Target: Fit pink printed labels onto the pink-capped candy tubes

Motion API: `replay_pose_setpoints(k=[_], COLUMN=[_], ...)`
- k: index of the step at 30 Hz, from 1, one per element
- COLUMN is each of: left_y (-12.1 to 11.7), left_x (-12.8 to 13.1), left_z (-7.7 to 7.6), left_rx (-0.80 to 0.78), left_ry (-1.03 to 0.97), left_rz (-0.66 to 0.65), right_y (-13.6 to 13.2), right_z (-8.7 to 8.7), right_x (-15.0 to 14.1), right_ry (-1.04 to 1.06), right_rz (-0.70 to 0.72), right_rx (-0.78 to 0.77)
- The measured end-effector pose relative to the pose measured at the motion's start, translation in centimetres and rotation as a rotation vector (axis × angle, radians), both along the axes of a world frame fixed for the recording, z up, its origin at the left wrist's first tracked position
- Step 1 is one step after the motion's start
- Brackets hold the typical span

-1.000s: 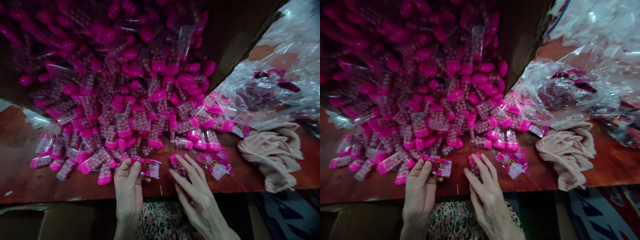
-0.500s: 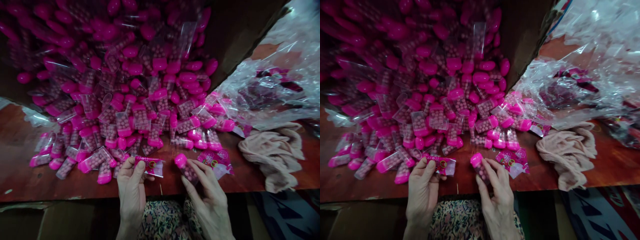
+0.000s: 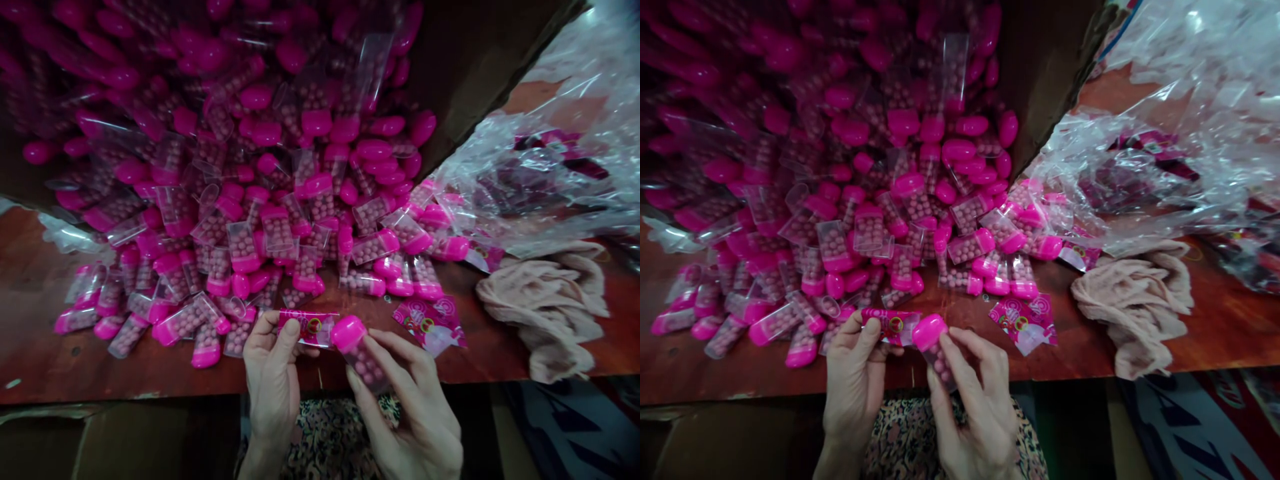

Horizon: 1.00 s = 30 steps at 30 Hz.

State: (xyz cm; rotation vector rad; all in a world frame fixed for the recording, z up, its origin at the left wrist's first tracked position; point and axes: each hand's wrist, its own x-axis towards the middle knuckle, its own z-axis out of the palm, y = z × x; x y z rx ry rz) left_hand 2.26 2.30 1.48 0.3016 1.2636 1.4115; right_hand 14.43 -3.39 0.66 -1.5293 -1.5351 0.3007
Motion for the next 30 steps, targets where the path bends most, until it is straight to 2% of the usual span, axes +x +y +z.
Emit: replay_pose_setpoints(k=[7, 18, 22, 26, 30], left_y=[0.2, 0.6, 0.7, 0.8, 1.0], left_x=[0.1, 0.5, 0.7, 0.5, 0.0], left_z=[-0.1, -0.3, -0.4, -0.4, -0.5], left_rx=[-0.006, 0.028, 0.02, -0.003, -0.013], left_ry=[-0.016, -0.08, -0.13, -0.159, -0.143], left_rz=[-0.03, -0.073, -0.119, -0.071, -0.032], right_y=[0.2, 0.8, 0.9, 0.6, 0.6], right_z=[0.4, -0.2, -0.1, 0.0, 0.3], right_x=[0.3, 1.3, 1.3, 1.4, 1.7], right_ry=[0.002, -0.02, -0.016, -0.012, -0.046], right_rz=[0.012, 0.202, 0.204, 0.194, 0.041], right_rx=[0.011, 0.065, 0.072, 0.083, 0.105])
